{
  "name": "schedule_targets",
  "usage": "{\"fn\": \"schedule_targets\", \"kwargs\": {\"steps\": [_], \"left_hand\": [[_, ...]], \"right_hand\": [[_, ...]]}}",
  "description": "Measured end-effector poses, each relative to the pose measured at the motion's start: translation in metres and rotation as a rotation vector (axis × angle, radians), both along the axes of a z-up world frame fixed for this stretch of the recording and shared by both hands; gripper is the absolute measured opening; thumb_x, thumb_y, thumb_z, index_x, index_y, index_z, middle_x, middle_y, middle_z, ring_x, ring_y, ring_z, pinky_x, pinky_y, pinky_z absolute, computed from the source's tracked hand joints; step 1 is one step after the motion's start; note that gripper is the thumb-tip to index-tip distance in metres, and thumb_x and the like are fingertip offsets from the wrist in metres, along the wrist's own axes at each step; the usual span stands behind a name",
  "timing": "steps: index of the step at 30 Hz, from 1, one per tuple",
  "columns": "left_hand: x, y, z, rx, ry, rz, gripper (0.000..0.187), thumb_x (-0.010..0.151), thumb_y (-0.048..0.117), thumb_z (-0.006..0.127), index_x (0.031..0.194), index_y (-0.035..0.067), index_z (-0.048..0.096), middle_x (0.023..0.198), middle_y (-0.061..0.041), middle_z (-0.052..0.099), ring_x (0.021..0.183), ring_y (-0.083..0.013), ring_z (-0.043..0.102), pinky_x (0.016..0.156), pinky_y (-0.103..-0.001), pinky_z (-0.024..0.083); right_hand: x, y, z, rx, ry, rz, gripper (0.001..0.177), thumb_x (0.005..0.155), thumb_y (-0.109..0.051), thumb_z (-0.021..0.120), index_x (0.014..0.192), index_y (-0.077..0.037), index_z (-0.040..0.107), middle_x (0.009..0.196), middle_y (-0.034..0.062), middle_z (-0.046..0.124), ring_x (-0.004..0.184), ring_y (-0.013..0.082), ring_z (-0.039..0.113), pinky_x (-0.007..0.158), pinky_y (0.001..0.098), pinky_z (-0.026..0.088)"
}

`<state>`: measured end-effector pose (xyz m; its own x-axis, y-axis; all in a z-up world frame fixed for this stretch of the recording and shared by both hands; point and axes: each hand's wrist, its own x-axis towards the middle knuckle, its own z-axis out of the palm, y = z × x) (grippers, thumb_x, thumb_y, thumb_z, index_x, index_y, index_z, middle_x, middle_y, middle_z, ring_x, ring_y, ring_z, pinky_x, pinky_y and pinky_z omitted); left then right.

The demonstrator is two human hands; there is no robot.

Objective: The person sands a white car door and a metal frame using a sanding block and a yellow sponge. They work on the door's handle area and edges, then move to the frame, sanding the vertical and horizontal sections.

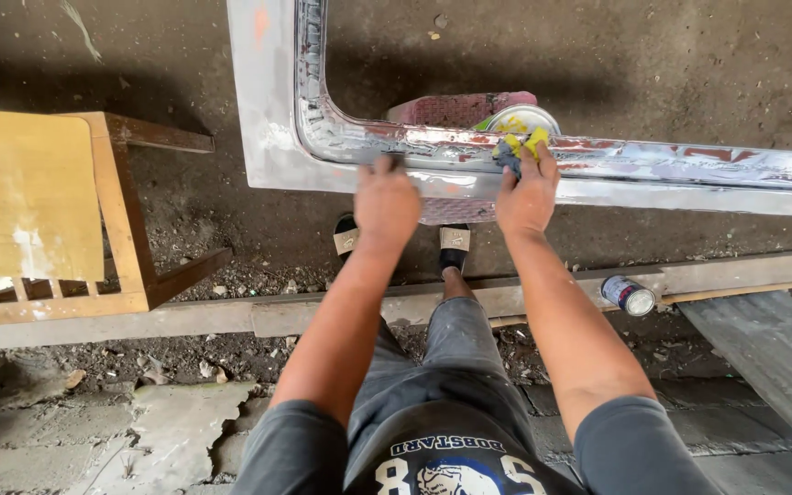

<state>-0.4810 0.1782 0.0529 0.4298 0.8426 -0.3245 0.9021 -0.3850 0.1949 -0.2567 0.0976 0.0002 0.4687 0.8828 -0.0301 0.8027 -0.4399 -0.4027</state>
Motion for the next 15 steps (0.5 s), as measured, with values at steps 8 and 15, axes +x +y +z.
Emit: {"fn": "schedule_targets", "kwargs": {"steps": [8,15], "left_hand": [[-0.051,0.060,-0.019,-0.332,-0.125,-0.019,0.035,0.096,0.034,0.058,0.112,0.006,0.073,0.117,-0.017,0.069,0.114,-0.0349,0.063,0.104,-0.047,0.046],[-0.005,0.038,-0.023,-0.251,0.220,-0.188,0.034,0.099,0.028,0.052,0.111,0.004,0.073,0.117,-0.015,0.070,0.112,-0.0323,0.065,0.099,-0.049,0.049]], "right_hand": [[-0.017,0.001,-0.001,0.093,-0.004,0.115,0.043,0.093,-0.010,0.072,0.135,0.000,0.066,0.150,0.0176,0.050,0.132,0.0422,0.050,0.108,0.0477,0.046],[-0.017,0.000,0.002,0.092,0.027,0.086,0.045,0.092,-0.010,0.073,0.136,-0.002,0.065,0.150,0.0154,0.049,0.133,0.0412,0.049,0.109,0.0470,0.045]]}}
